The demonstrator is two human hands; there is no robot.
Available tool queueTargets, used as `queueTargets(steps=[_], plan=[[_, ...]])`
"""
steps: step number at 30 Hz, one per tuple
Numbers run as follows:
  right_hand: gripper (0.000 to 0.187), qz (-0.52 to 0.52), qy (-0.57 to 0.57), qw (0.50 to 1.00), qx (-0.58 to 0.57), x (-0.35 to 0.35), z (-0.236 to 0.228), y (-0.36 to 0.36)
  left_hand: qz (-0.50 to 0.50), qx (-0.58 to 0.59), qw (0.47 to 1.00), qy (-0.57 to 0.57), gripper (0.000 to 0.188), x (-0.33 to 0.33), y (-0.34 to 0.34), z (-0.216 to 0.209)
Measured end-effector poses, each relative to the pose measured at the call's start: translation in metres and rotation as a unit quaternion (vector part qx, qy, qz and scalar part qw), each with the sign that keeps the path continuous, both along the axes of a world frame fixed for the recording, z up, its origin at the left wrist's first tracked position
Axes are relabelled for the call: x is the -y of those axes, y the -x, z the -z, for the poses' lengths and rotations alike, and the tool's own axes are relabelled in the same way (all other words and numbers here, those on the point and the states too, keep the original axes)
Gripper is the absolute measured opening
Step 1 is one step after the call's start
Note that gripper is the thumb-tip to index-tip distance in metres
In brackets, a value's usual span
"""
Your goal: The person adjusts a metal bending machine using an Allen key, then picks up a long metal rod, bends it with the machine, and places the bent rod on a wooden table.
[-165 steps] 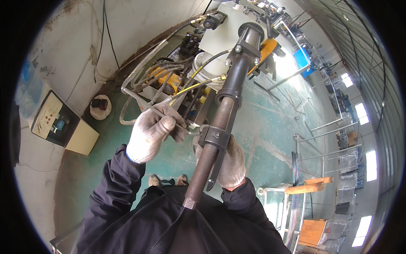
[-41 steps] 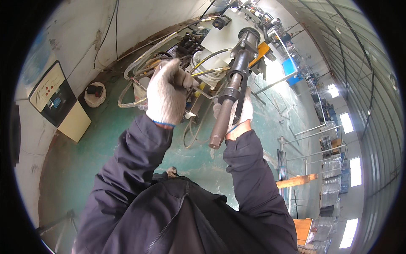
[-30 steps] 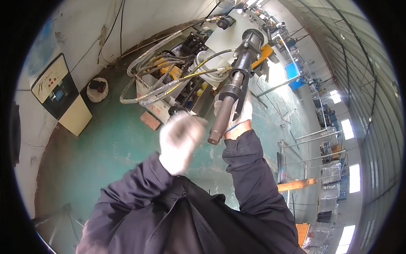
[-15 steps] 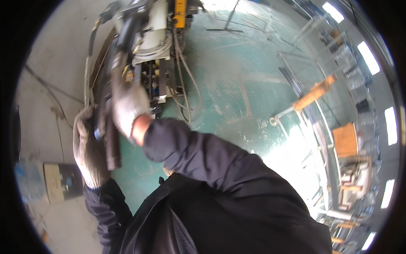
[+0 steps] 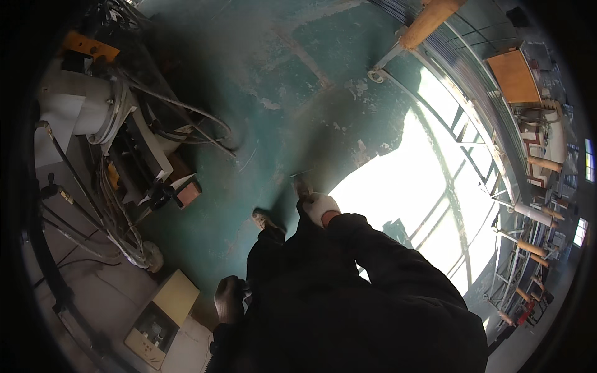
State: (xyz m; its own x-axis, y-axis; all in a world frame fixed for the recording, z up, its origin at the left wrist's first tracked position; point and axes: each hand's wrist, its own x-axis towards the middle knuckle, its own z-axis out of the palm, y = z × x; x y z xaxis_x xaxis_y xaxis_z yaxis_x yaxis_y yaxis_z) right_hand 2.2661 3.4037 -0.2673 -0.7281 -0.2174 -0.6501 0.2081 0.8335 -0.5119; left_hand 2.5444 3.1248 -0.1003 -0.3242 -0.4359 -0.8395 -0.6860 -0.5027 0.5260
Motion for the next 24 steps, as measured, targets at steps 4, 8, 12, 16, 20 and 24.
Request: queueTargets(steps=[4,8,12,16,20,24], plan=[[0.031,0.105,-0.025,0.992,0.071,-0.058,0.120,0.024,0.195,-0.004,0.979,0.062,0.021,0.020,0.039,0.062],[0.030,0.005,-0.096,0.995,0.001,-0.079,0.275,0.039,0.350,0.058,0.927,0.121,0.022,0.071,0.051,0.173],[0.028,0.042,-0.184,0.982,0.010,-0.074,0.414,0.040,0.506,0.128,0.819,0.239,0.028,0.083,0.044,0.258],[0.032,0.088,-0.207,0.972,0.064,-0.063,0.514,0.051,0.454,0.247,0.842,0.156,0.028,0.045,0.021,0.308],[0.029,0.138,-0.230,0.962,0.052,-0.049,0.606,0.063,0.489,0.320,0.751,0.308,0.024,0.026,-0.018,0.362],[0.031,0.109,-0.216,0.970,0.023,-0.038,0.674,0.069,0.497,0.389,0.640,0.439,0.018,0.020,-0.039,0.397]])
